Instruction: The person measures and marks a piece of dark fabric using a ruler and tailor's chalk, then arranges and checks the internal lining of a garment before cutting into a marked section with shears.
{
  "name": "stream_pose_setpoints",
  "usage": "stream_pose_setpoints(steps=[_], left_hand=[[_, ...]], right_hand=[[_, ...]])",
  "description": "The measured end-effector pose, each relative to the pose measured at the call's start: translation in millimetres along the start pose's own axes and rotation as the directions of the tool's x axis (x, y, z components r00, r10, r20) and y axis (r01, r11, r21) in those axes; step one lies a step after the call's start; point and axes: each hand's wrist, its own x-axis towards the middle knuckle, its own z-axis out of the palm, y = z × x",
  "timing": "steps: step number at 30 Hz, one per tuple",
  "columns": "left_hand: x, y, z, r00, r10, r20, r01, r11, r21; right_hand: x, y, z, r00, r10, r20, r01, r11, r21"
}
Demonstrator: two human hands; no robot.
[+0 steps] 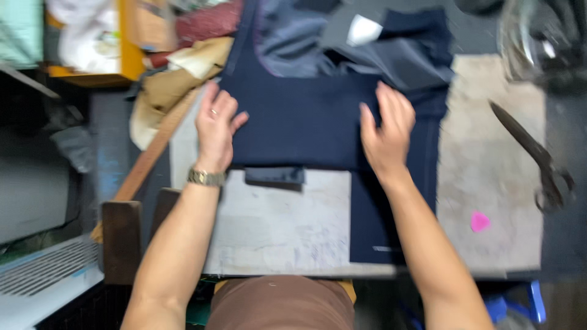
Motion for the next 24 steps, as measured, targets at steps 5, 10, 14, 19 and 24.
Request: stream_pose_setpoints(steps=[5,10,14,19,24], left_hand=[[-8.6,44.9,-92.8,0.859,0.469,0.204,-0.339,0.222,0.914],[-2.7,58.4,-177.2,0.913,0.283,0.294,-0.094,-0.557,0.825],[-0.6,55.7,-208.6,0.897,0.192,0.397,-0.283,-0.440,0.852],[-1.8,58.3,-218.9,0.851,0.228,0.474,-0.435,-0.202,0.878],[-16.4,59.9,-227.5,0.832,0.431,0.350,-0.251,-0.271,0.929]], right_hand=[[-72.9,-32.1,-45.9,0.984,0.177,0.011,-0.177,0.980,0.087],[-126.3,-30.1,-76.6,0.889,0.455,0.054,-0.457,0.889,0.026],[-138.8,-27.1,-87.0,0.881,0.470,0.052,-0.471,0.882,0.019],[-133.5,-37.6,-93.0,0.866,0.493,0.087,-0.498,0.866,0.050],[-144.9,-46.1,-107.6,0.863,0.502,0.056,-0.505,0.861,0.060]])
